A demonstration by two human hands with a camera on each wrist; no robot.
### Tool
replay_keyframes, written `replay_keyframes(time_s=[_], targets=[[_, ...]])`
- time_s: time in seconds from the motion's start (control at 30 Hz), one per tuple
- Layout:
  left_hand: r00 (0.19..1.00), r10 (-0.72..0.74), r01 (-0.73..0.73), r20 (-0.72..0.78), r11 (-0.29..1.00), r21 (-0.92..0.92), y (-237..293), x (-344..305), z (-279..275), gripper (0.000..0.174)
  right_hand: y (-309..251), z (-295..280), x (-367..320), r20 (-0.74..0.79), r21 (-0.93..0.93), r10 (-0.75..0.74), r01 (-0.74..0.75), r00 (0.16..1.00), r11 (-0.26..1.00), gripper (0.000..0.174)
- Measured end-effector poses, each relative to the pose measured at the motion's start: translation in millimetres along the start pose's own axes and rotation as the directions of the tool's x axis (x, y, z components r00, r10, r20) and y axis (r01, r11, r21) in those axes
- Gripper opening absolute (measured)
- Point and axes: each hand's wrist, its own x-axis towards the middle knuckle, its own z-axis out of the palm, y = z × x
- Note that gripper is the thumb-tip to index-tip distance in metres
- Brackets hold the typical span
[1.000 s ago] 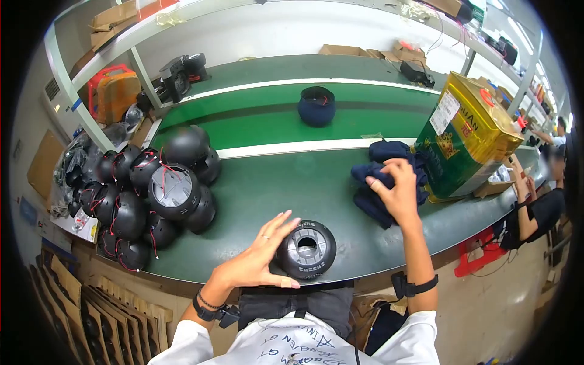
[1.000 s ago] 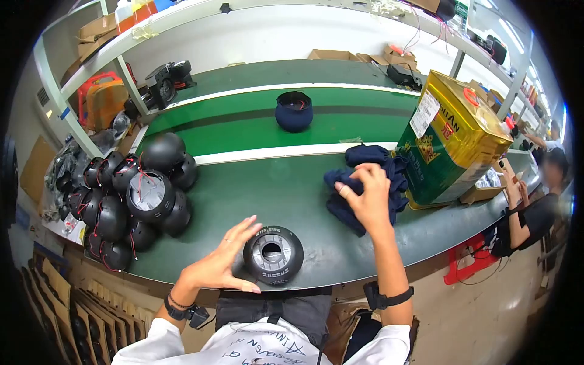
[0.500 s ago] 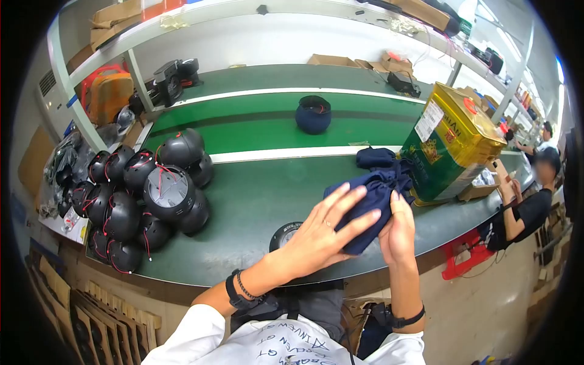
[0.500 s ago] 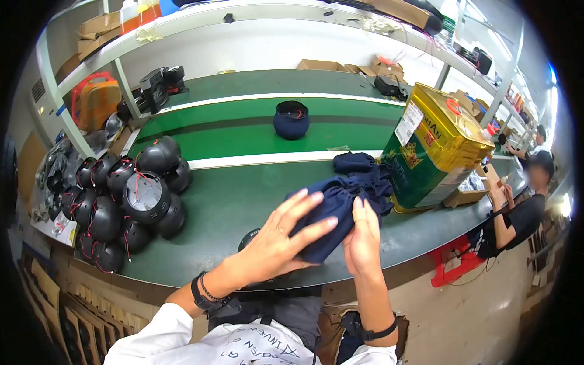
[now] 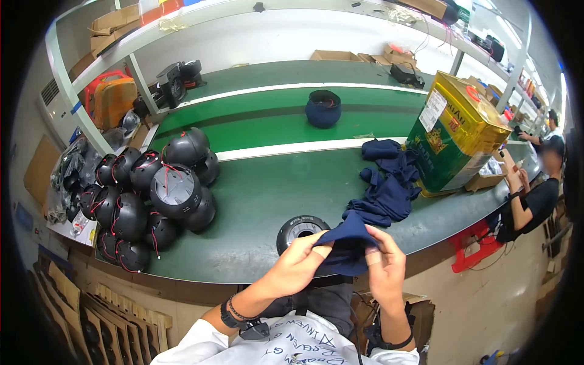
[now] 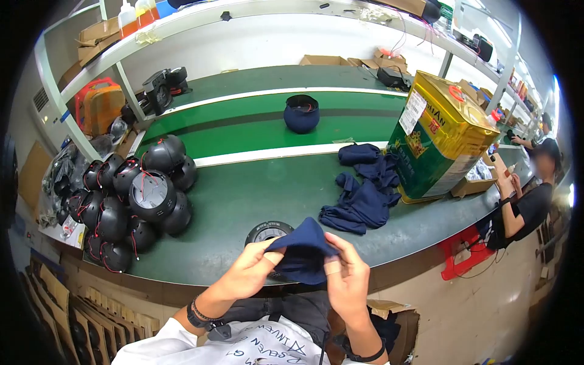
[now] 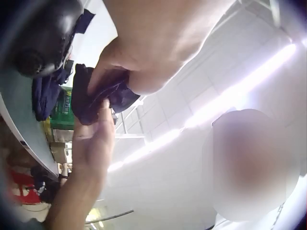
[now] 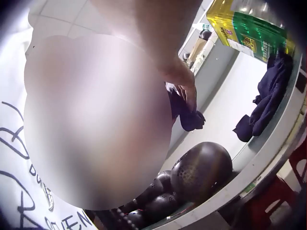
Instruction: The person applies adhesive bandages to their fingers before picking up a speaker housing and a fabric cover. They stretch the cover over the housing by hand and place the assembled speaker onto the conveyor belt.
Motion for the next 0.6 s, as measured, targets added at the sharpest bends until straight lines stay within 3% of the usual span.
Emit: replay_keyframes(time_s=[0.03,0.07,0.1,0.13,0.17,0.2,0.23,0.27,0.3,0.33,0.4,0.43,0.47,0.5,0.53,0.57,0.6], targets=[[0.997,-0.077,0.074,0.001,0.960,-0.271,2,-3,-1,0.036,5,-7,0,0.011,-0.019,-0.040,0.040,0.999,0.999,0.043],[0.989,-0.149,0.139,0.022,0.842,-0.522,2,-7,-2,0.037,10,-11,0,0.023,-0.037,-0.080,0.080,0.997,0.996,0.041],[0.993,-0.098,0.117,0.065,0.767,-0.631,-7,-10,-7,0.042,15,-12,-3,0.022,-0.038,-0.078,0.079,0.997,0.996,0.041],[0.993,-0.099,0.119,0.068,0.766,-0.631,-12,-9,-6,0.042,21,-12,-6,0.025,0.251,0.047,-0.052,0.999,0.967,0.038],[0.990,-0.102,0.136,0.093,0.614,-0.777,-16,-8,-4,0.044,24,-12,-8,0.065,0.516,0.164,-0.174,0.984,0.839,0.035],[0.988,-0.099,0.151,0.120,0.435,-0.888,-21,-8,-3,0.047,14,-5,-7,0.063,0.516,0.164,-0.173,0.984,0.839,0.035],[0.981,-0.058,0.194,0.185,0.334,-0.922,-38,-9,-4,0.052,-4,8,-7,0.024,0.657,0.214,-0.177,0.977,0.732,0.034],[0.981,-0.057,0.196,0.188,0.332,-0.923,-48,-12,-3,0.052,-14,15,-6,-0.005,0.778,0.269,-0.166,0.963,0.606,0.032],[0.982,-0.022,0.187,0.187,0.234,-0.954,-52,-13,-2,0.053,-6,9,-12,0.077,0.837,0.265,-0.207,0.961,0.506,0.035],[0.983,0.010,0.180,0.182,0.133,-0.975,-55,-16,0,0.054,4,9,-18,0.075,0.837,0.270,-0.207,0.960,0.506,0.035],[0.987,-0.036,0.158,0.154,0.141,-0.977,-58,-19,2,0.057,17,15,-26,0.393,0.916,-0.049,-0.386,0.918,0.110,0.042],[0.976,0.042,0.211,0.215,0.096,-0.973,-61,-17,0,0.059,15,20,-35,0.510,0.860,0.097,-0.508,0.854,-0.050,0.053],[0.956,0.122,0.263,0.268,0.052,-0.963,-66,-18,-2,0.061,9,19,-41,0.515,0.857,0.105,-0.512,0.851,-0.057,0.053],[0.975,-0.092,0.216,0.205,0.140,-0.966,-69,-27,-13,0.067,3,15,-46,0.567,0.819,0.145,-0.574,0.811,0.008,0.059],[0.976,-0.098,0.207,0.195,0.137,-0.969,-71,-31,-18,0.067,1,13,-48,0.614,0.771,0.183,-0.633,0.768,0.071,0.067],[0.991,0.009,0.116,0.132,0.424,-0.898,-70,-31,-25,0.070,4,12,-49,0.621,0.766,0.184,-0.640,0.762,0.063,0.067],[0.986,0.126,-0.004,0.106,0.665,-0.747,-62,-29,-29,0.073,9,11,-50,0.547,0.715,0.193,-0.575,0.814,0.397,0.063]])
